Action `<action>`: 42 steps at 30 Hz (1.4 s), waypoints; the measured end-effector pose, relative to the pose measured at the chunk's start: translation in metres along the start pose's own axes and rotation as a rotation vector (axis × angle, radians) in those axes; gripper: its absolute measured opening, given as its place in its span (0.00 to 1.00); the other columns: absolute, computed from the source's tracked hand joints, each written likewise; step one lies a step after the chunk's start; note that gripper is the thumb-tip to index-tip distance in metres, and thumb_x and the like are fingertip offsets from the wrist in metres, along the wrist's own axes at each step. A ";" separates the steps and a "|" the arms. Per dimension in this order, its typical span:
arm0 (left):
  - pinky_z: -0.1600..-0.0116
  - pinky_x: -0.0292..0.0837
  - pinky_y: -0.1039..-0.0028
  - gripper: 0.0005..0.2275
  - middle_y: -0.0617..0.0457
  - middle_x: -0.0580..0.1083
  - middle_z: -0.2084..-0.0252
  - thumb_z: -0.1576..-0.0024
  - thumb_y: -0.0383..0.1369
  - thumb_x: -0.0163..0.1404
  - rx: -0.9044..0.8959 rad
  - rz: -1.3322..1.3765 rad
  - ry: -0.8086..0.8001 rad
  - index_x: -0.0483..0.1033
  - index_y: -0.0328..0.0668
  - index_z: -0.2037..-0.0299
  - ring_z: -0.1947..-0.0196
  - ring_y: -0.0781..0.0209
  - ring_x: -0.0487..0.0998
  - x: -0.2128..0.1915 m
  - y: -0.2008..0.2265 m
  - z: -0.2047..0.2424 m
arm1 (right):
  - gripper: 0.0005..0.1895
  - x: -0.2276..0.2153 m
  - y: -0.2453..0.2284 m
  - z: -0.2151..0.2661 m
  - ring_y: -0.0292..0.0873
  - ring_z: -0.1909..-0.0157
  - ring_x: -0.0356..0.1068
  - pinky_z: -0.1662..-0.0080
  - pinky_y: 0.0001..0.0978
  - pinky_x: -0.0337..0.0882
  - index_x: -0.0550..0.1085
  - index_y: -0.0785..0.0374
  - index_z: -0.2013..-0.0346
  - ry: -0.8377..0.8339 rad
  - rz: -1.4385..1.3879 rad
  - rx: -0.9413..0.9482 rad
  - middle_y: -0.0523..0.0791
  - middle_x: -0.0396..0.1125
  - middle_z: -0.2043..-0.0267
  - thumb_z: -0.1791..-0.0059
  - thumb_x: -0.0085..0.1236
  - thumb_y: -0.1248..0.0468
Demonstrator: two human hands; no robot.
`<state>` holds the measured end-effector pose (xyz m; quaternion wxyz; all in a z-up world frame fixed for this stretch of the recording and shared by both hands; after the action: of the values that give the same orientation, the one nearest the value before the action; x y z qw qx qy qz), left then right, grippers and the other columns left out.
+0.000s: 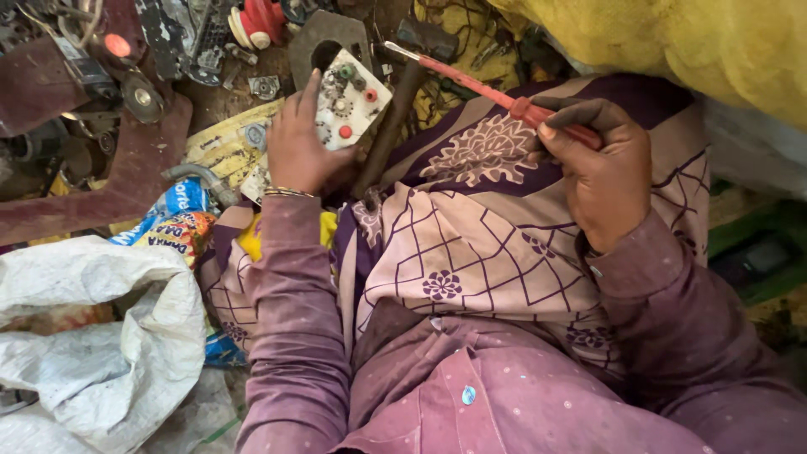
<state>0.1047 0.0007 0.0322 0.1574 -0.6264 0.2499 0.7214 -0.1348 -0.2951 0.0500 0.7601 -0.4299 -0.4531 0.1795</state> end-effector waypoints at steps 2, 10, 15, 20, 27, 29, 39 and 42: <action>0.38 0.65 0.54 0.54 0.43 0.69 0.39 0.63 0.43 0.74 0.048 -0.002 0.027 0.55 0.51 0.25 0.40 0.43 0.70 -0.003 -0.001 -0.003 | 0.04 0.000 0.000 -0.001 0.41 0.55 0.76 0.53 0.31 0.78 0.74 0.69 0.57 -0.015 -0.002 0.002 0.54 0.74 0.46 0.45 0.56 0.78; 0.39 0.67 0.55 0.53 0.43 0.69 0.40 0.64 0.41 0.74 0.093 0.034 0.082 0.57 0.50 0.25 0.42 0.42 0.71 0.002 -0.006 0.001 | 0.04 -0.002 0.001 0.001 0.41 0.56 0.75 0.52 0.32 0.77 0.74 0.70 0.56 -0.026 0.003 -0.009 0.54 0.73 0.46 0.44 0.57 0.78; 0.37 0.66 0.54 0.52 0.44 0.69 0.39 0.62 0.41 0.74 0.081 0.059 0.071 0.57 0.50 0.24 0.40 0.43 0.70 -0.004 0.000 -0.001 | 0.06 0.004 -0.005 0.002 0.41 0.55 0.75 0.52 0.32 0.77 0.73 0.69 0.52 -0.022 0.040 -0.007 0.53 0.74 0.46 0.43 0.57 0.77; 0.30 0.52 0.48 0.53 0.47 0.66 0.33 0.62 0.47 0.76 0.129 -0.016 0.188 0.58 0.51 0.25 0.32 0.43 0.62 -0.014 0.014 0.019 | 0.04 0.017 -0.016 0.003 0.46 0.45 0.76 0.45 0.30 0.77 0.72 0.67 0.55 -0.027 0.093 -0.053 0.53 0.74 0.49 0.44 0.54 0.75; 0.27 0.44 0.46 0.60 0.36 0.57 0.27 0.63 0.55 0.78 0.103 -0.078 0.305 0.52 0.46 0.23 0.28 0.32 0.54 -0.052 -0.043 0.086 | 0.04 0.011 -0.011 0.004 0.49 0.45 0.76 0.48 0.33 0.77 0.71 0.69 0.49 -0.057 0.172 -0.100 0.55 0.73 0.48 0.38 0.55 0.75; 0.26 0.49 0.47 0.60 0.37 0.56 0.26 0.63 0.50 0.78 0.054 0.012 0.258 0.51 0.47 0.21 0.28 0.33 0.55 -0.046 -0.062 0.105 | 0.04 0.007 -0.009 0.003 0.48 0.45 0.76 0.48 0.34 0.78 0.71 0.68 0.48 -0.071 0.224 -0.139 0.54 0.73 0.47 0.37 0.55 0.74; 0.40 0.69 0.49 0.41 0.35 0.69 0.43 0.54 0.46 0.75 -0.002 0.271 0.122 0.66 0.37 0.35 0.42 0.34 0.70 -0.021 -0.076 0.121 | 0.03 0.023 -0.020 0.004 0.48 0.46 0.79 0.54 0.32 0.77 0.70 0.66 0.46 -0.107 0.546 -0.312 0.56 0.75 0.44 0.33 0.55 0.69; 0.50 0.70 0.49 0.43 0.32 0.70 0.44 0.56 0.48 0.74 -0.061 0.270 0.049 0.67 0.36 0.34 0.48 0.31 0.73 -0.021 -0.065 0.125 | 0.06 0.031 -0.024 0.008 0.47 0.50 0.78 0.57 0.31 0.76 0.72 0.68 0.45 -0.098 0.658 -0.340 0.57 0.76 0.47 0.33 0.52 0.67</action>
<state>0.0400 0.1254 0.0535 0.0335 -0.6090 0.3135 0.7278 -0.1285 -0.2845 0.0880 0.5568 -0.6635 -0.3500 0.3567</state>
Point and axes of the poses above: each hand's wrist, its own z-axis away from the middle knuckle, its own x-axis out of the palm, y = z × x, the point moved 6 cm from there along -z, towards the middle knuckle
